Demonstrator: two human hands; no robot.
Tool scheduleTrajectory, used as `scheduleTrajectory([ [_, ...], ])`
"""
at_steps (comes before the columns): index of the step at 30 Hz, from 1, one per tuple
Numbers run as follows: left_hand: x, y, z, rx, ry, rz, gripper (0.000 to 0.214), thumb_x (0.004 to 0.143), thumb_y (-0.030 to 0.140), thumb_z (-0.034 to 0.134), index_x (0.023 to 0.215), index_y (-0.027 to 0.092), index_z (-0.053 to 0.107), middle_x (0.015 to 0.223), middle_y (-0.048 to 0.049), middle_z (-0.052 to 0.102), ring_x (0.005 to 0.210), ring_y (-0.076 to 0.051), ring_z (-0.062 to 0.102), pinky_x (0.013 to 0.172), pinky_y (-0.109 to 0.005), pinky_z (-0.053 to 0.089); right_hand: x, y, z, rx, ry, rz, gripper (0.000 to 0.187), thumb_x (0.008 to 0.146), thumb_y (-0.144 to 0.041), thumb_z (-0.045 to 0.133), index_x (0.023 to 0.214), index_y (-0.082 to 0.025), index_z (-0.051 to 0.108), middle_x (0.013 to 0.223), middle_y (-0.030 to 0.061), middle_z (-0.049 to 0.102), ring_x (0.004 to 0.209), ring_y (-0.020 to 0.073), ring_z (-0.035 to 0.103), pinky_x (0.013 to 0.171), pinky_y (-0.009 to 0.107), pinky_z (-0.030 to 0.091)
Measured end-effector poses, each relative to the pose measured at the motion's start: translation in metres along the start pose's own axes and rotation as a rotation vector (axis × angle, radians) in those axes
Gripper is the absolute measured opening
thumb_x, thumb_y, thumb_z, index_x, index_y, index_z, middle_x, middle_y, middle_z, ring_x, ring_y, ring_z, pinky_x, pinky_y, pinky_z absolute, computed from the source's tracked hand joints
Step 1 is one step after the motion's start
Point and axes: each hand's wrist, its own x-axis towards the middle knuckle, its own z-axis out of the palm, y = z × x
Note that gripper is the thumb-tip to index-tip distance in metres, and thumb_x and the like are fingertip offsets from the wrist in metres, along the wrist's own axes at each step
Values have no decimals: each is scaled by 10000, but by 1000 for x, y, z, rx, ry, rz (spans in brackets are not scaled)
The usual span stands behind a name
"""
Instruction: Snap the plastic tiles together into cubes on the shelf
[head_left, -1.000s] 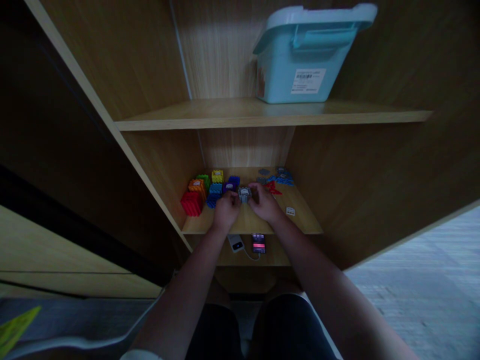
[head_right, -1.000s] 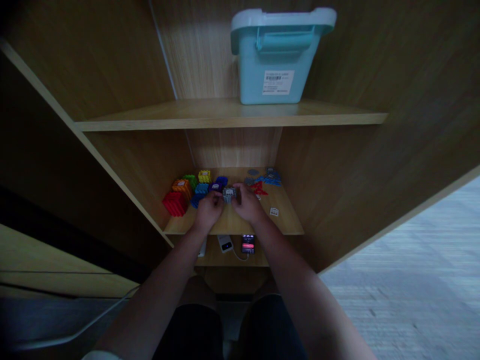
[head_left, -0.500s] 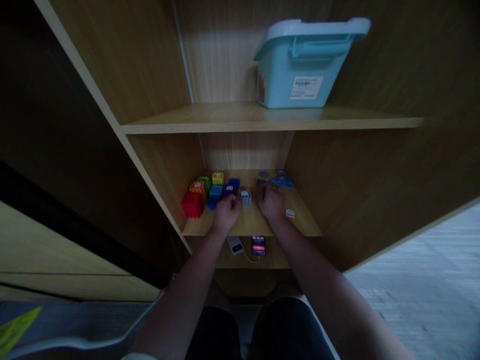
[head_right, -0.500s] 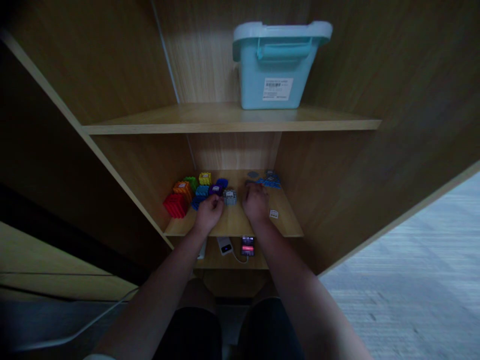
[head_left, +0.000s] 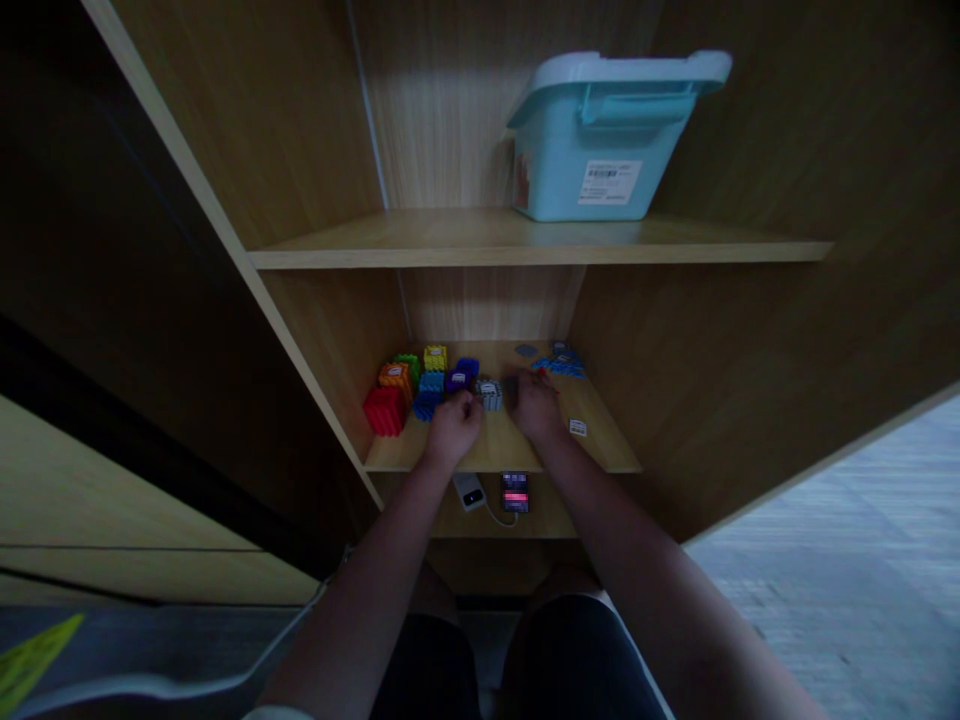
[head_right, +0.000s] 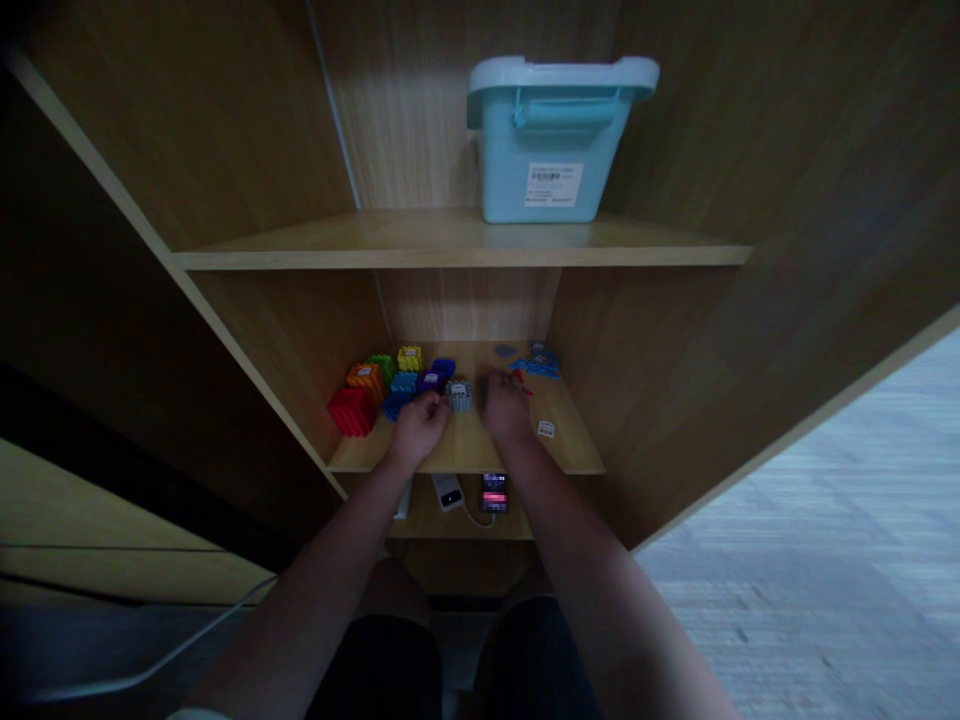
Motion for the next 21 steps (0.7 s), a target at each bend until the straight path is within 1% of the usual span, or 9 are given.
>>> scheduleTrajectory([
  [3, 0, 1, 0, -10, -4, 3, 268, 1011, 288, 557, 756, 221, 605, 744, -11, 696, 737, -176, 665, 681, -267, 394, -3, -5, -4, -58, 31, 64, 311, 921, -205, 587, 1207, -126, 677, 1248, 263, 680, 1239, 399, 593, 1065, 564, 488],
  [7, 1, 0, 0, -9, 1, -3, 262, 1002, 278, 561, 749, 221, 601, 748, -15, 696, 727, -176, 653, 680, -270, 390, -5, -12, -8, -42, 39, 155, 259, 931, -274, 632, 1142, -152, 718, 1309, 278, 646, 1272, 427, 563, 1063, 602, 465],
  [9, 1, -1, 1, -8, -1, -1, 271, 1003, 286, 558, 743, 221, 596, 738, -13, 689, 711, -171, 640, 673, -269, 383, -5, -15, -12, -36, 31, 181, 248, 939, -287, 634, 1126, -161, 736, 1323, 268, 644, 1273, 412, 564, 1071, 583, 459],
  [11, 1, -2, 1, -11, -9, 5, 275, 1010, 301, 549, 751, 220, 597, 747, -13, 691, 721, -168, 641, 677, -265, 382, -5, -17, -16, -75, 7, 192, 255, 959, -306, 613, 1111, -156, 753, 1314, 254, 656, 1262, 386, 574, 1065, 537, 467],
  [15, 2, -5, 3, -18, -20, 5, 273, 1015, 310, 536, 766, 216, 599, 766, -15, 699, 749, -169, 656, 689, -265, 380, -3, -21, -24, -182, -87, 191, 312, 994, -347, 568, 1093, -138, 778, 1275, 228, 699, 1277, 352, 581, 1085, 455, 446],
  [19, 2, -5, 3, -19, -20, 0, 262, 1008, 305, 545, 767, 214, 596, 753, -11, 690, 748, -168, 658, 681, -265, 371, -2, -22, -29, -189, -148, 175, 329, 1010, -390, 574, 1058, -144, 787, 1132, 208, 760, 1198, 331, 646, 1103, 439, 419],
  [21, 2, -4, 3, -15, -17, -2, 260, 1006, 305, 548, 766, 215, 595, 748, -9, 687, 747, -167, 656, 675, -264, 366, -4, -22, -30, -174, -134, 181, 335, 1008, -429, 592, 1078, -156, 774, 1149, 207, 757, 1206, 339, 644, 1092, 450, 427],
])
